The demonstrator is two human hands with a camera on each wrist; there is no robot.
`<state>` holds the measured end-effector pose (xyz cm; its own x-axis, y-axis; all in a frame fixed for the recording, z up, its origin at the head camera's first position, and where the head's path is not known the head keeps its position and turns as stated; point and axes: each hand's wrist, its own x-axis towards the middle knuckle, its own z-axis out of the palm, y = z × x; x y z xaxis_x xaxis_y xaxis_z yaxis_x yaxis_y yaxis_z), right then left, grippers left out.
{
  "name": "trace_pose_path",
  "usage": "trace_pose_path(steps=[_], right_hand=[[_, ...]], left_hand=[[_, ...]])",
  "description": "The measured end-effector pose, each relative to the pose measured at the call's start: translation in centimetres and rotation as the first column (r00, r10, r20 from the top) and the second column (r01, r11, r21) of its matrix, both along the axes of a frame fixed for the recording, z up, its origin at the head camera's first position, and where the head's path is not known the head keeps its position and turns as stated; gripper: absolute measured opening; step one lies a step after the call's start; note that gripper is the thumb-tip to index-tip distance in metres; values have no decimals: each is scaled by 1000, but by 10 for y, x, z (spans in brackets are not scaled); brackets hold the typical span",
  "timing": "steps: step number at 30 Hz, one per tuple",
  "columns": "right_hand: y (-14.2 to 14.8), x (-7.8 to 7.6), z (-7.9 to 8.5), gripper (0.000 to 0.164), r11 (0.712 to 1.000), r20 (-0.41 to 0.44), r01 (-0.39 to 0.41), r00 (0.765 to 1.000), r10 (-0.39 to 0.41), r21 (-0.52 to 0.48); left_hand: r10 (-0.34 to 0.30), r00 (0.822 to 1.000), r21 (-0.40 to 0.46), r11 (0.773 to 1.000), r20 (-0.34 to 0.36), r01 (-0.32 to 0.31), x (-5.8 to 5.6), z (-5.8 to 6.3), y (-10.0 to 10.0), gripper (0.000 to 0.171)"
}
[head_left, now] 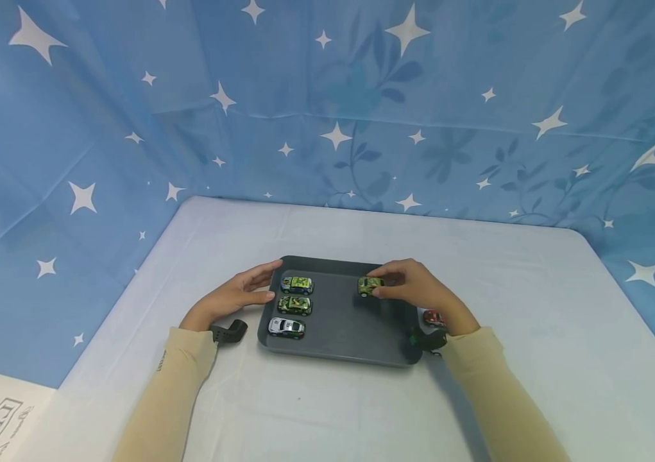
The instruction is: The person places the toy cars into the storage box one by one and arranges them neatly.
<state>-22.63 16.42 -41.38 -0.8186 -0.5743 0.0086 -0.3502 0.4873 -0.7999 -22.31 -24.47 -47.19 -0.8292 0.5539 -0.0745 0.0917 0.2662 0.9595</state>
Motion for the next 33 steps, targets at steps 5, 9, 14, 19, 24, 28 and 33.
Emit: trace_pose_path(steps=[5, 9, 14, 19, 24, 28, 33], right_hand=[[-6, 0, -1, 34, 1000, -5, 3, 1000, -3, 2], [-13, -2, -4, 34, 1000, -7, 12, 1000, -12, 9], [-20, -3, -6, 34, 999, 6, 30, 1000, -30, 19], [-25, -3, -6, 33, 999, 10, 41, 999, -41, 30], [-32, -4, -7, 32, 998, 15, 55, 998, -55, 36], [-37, -5, -8, 32, 998, 11, 45, 999, -45, 33], [-43, -7, -12, 32, 999, -1, 24, 1000, -24, 34]], left_hand=[[1, 1000, 14, 1000, 9, -1, 0, 0, 0, 80], [3, 1000, 13, 1000, 6, -3, 1, 0, -1, 79], [4, 1000, 8, 1000, 3, -4, 1, -1, -1, 80], [10, 1000, 3, 1000, 2, -10, 2, -1, 0, 79], [14, 1000, 0, 1000, 13, -14, 2, -1, 0, 79], [15, 1000, -8, 1000, 12, -15, 1, -2, 1, 79], [14, 1000, -10, 1000, 9, -13, 1, -2, 0, 80]])
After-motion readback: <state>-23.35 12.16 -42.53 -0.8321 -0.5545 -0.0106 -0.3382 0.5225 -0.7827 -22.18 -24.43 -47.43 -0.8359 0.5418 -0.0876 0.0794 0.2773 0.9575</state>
